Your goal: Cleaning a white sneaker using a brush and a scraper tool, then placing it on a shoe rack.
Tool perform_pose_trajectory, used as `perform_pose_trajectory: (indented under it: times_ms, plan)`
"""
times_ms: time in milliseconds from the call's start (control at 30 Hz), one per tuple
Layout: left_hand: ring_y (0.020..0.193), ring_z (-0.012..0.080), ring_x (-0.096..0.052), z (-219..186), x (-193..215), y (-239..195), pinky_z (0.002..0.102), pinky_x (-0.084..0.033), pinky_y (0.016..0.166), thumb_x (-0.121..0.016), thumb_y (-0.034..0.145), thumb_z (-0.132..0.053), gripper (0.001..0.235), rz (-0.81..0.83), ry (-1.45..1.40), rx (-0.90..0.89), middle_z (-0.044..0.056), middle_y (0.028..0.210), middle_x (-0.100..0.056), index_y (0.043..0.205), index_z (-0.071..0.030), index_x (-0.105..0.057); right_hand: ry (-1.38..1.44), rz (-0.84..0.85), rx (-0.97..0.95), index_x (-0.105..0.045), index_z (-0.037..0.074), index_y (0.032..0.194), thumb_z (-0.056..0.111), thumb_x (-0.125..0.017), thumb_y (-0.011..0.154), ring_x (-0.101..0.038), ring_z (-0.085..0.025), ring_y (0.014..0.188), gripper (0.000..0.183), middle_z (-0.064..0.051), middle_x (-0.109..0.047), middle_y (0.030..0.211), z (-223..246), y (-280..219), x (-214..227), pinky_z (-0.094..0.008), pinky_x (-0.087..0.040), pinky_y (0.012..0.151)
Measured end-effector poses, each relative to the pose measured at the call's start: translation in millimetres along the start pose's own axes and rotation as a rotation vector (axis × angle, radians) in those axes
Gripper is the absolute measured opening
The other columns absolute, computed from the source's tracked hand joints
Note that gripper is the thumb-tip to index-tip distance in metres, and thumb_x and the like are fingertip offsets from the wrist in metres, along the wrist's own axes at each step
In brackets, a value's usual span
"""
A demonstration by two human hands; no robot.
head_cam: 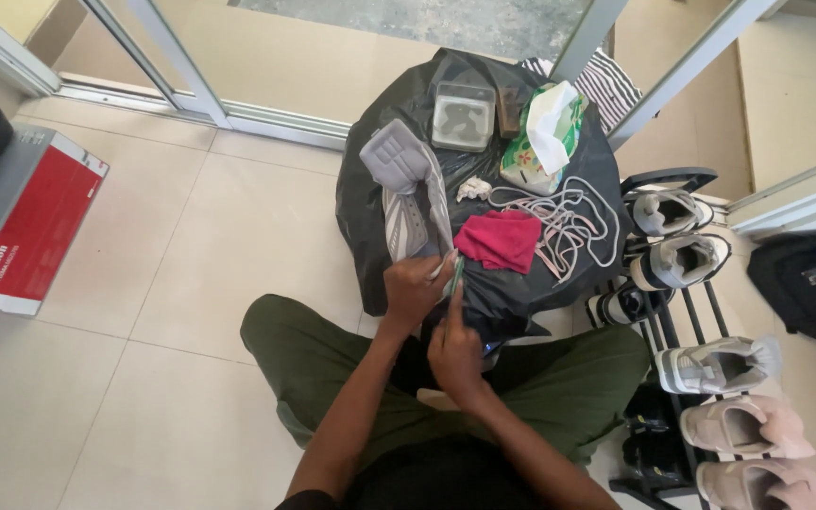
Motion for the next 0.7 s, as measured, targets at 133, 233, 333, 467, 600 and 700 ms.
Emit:
perform_pose_trajectory:
  times_ms: [133,233,333,467,600,700]
  plan:
    - [0.045,0.0288,-0.061,-0.2,2.7,-1.0,0.035,-0.048,0.044,-0.076,0.092,-0.034,0.04,0.021,-0.002,0.021,0.006,0.045,-0.05,0.06,-0.02,-0.055,0.017,-0.034,-0.072,-0.032,0.007,0.162,0.008,-0.052,0.093,-0.067,-0.055,0.062,0.073,-0.031,-0.065,0.061,1.7,5.4,-4.2,-0.062,-0.046,0.057]
    - [0.042,0.0283,-0.059,-1.7,6.6,2.7,0.032,-0.048,0.044,-0.075,0.094,-0.029,0.041,0.022,-0.069,0.045,0.005,0.044,-0.05,0.061,-0.017,-0.056,0.028,0.037,-0.038,-0.026,0.003,0.164,0.004,-0.051,0.091,-0.067,-0.048,0.053,0.077,-0.029,-0.066,0.059,13.7,-25.6,-0.5,-0.048,-0.051,0.049]
    - [0.044,0.032,-0.06,-0.6,4.2,2.1,0.036,-0.047,0.044,-0.077,0.092,-0.027,0.035,0.039,-0.098,0.06,0.008,0.045,-0.052,0.064,-0.015,-0.059,0.006,0.016,0.038,-0.028,-0.007,0.16,0.002,-0.048,0.093,-0.065,-0.037,0.046,0.071,-0.022,-0.065,0.056,11.8,-15.8,-1.4,-0.039,-0.05,0.047]
    - [0.046,0.0291,-0.062,-2.3,6.2,1.2,0.035,-0.048,0.045,-0.073,0.094,-0.029,0.037,0.029,-0.016,0.013,0.007,0.045,-0.052,0.062,-0.019,-0.057,-0.028,0.01,-0.101,-0.028,0.011,0.165,0.009,-0.052,0.09,-0.067,-0.055,0.063,0.078,-0.03,-0.064,0.061,-13.7,15.2,-14.1,-0.061,-0.05,0.059]
    - [0.044,0.0291,-0.061,-1.6,5.6,-1.0,0.034,-0.047,0.045,-0.074,0.094,-0.03,0.038,0.023,-0.056,0.041,0.006,0.045,-0.052,0.063,-0.017,-0.057,-0.015,0.066,-0.056,-0.022,0.006,0.166,0.004,-0.052,0.092,-0.066,-0.045,0.051,0.08,-0.027,-0.064,0.057,12.1,-31.4,-2.3,-0.043,-0.052,0.05]
    - [0.041,0.0072,-0.033,-4.5,5.6,2.6,0.032,-0.022,0.042,-0.065,0.104,-0.028,0.053,0.015,-0.073,-0.074,-0.001,0.046,-0.035,0.058,-0.014,-0.041,0.011,0.096,0.029,-0.01,-0.003,0.163,0.003,-0.049,0.099,-0.042,-0.017,0.041,0.076,-0.003,-0.046,0.052,-5.8,-34.5,-16.4,-0.037,-0.033,0.043]
Point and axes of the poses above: each hand's wrist, its own y-axis towards the middle knuckle, its own x-axis out of the back of the hand, z = x × y, the point moved 3 cm from there along y, towards the middle knuckle
